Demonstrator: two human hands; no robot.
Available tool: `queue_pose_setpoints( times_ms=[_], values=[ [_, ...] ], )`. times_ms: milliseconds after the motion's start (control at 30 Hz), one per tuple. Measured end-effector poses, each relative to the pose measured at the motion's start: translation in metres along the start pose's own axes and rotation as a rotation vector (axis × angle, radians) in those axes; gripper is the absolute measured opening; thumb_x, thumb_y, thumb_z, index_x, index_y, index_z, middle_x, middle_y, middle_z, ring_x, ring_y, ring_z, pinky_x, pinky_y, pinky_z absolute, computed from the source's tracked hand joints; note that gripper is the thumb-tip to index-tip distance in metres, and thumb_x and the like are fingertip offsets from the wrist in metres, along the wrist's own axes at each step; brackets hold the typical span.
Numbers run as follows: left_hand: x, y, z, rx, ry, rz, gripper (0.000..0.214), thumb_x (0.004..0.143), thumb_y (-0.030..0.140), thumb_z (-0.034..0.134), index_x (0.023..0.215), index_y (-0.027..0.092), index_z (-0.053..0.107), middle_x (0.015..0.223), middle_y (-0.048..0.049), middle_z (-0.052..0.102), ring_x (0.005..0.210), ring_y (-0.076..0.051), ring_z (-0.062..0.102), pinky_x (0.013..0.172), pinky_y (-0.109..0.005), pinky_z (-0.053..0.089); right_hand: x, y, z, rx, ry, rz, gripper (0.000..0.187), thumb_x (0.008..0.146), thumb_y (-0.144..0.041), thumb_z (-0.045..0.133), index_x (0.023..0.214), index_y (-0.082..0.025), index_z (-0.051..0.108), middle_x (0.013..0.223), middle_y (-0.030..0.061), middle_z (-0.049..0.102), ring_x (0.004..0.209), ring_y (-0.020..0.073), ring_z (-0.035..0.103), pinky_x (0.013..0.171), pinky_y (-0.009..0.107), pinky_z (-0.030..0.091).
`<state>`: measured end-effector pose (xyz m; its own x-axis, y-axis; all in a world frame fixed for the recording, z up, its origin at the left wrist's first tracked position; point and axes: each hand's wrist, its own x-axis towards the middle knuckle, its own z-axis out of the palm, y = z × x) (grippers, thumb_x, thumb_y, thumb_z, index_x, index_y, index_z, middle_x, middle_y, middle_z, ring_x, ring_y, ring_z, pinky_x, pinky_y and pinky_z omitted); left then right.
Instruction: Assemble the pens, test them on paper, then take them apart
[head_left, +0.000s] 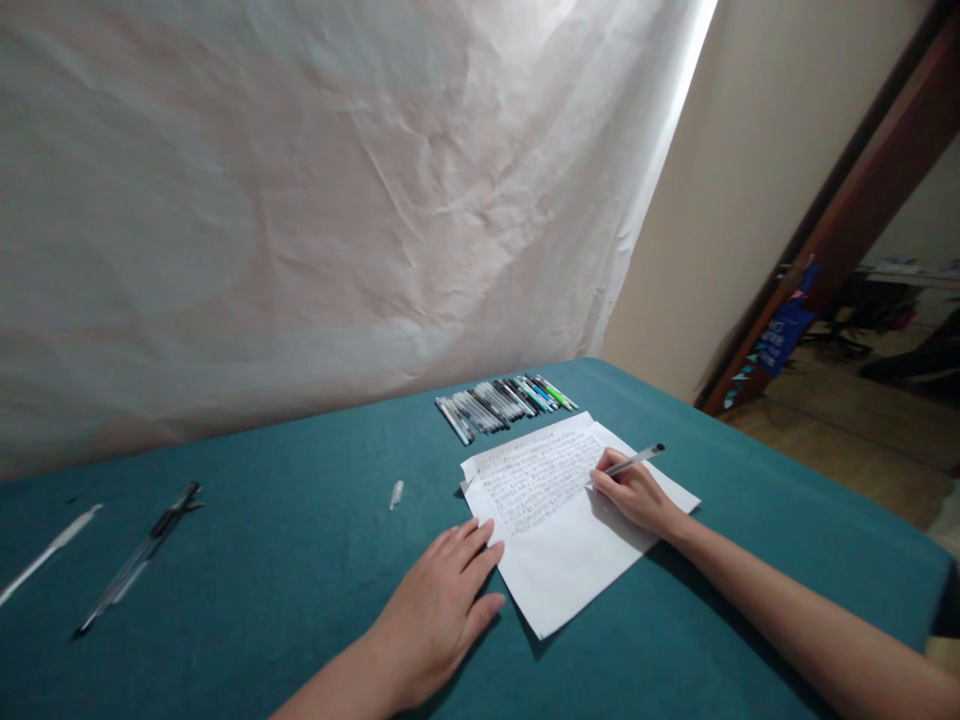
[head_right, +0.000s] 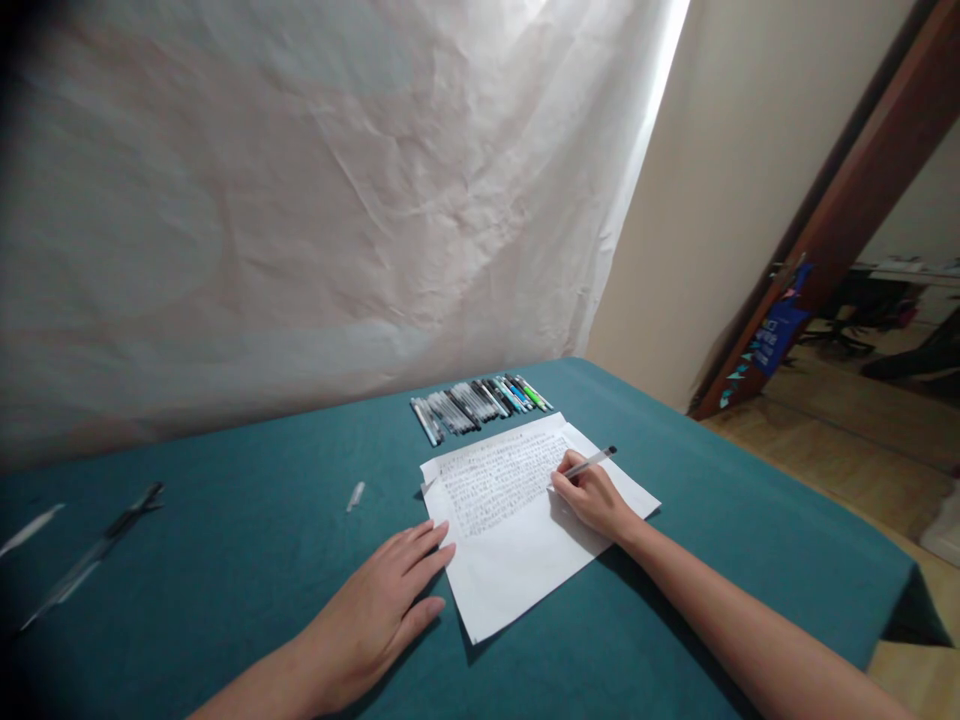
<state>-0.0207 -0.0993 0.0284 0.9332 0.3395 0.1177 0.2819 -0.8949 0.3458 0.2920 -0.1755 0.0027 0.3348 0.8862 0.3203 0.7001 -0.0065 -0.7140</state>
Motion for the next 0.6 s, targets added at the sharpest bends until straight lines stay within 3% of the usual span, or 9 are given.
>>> queue_pose_setpoints(
  times_ms=[367, 500, 600],
  values=[
    [0.000, -0.003, -0.003, -0.006, 0.053, 0.030, 0.042, 0.083, 0.037, 0.035, 0.123, 0.025, 0.038, 0.132, -0.0046, 0.035, 0.121, -0.020, 0.029, 0.100, -0.041, 0.024, 0.001, 0.003, -0.001, 0.100, 0.047, 0.133, 0.016, 0.072, -0.029, 0.047, 0.061, -0.017, 0.046, 0.049, -0.0035, 0.050, 0.044, 0.0087, 0.045, 0.046, 0.021, 0.035],
    [0.002, -0.022, -0.012, 0.012, 0.171, -0.027, 0.035, 0.084, 0.030, 0.034, 0.116, 0.023, 0.045, 0.125, -0.0052, 0.043, 0.117, -0.019, 0.034, 0.098, -0.040, 0.027, 0.000, 0.000, -0.002, 0.136, 0.058, 0.165, 0.021, 0.074, -0.036, 0.048, 0.065, -0.017, 0.047, 0.049, -0.0038, 0.049, 0.042, 0.0088, 0.044, 0.042, 0.020, 0.034],
    [0.002, -0.044, -0.023, 0.037, 0.269, -0.162, 0.030, 0.084, 0.026, 0.033, 0.109, 0.021, 0.051, 0.114, -0.0063, 0.049, 0.106, -0.017, 0.043, 0.094, -0.036, 0.031, -0.001, -0.006, -0.002, 0.139, 0.049, 0.162, 0.023, 0.074, -0.040, 0.049, 0.071, -0.017, 0.049, 0.050, -0.0047, 0.048, 0.040, 0.0084, 0.042, 0.041, 0.020, 0.033]
  ],
)
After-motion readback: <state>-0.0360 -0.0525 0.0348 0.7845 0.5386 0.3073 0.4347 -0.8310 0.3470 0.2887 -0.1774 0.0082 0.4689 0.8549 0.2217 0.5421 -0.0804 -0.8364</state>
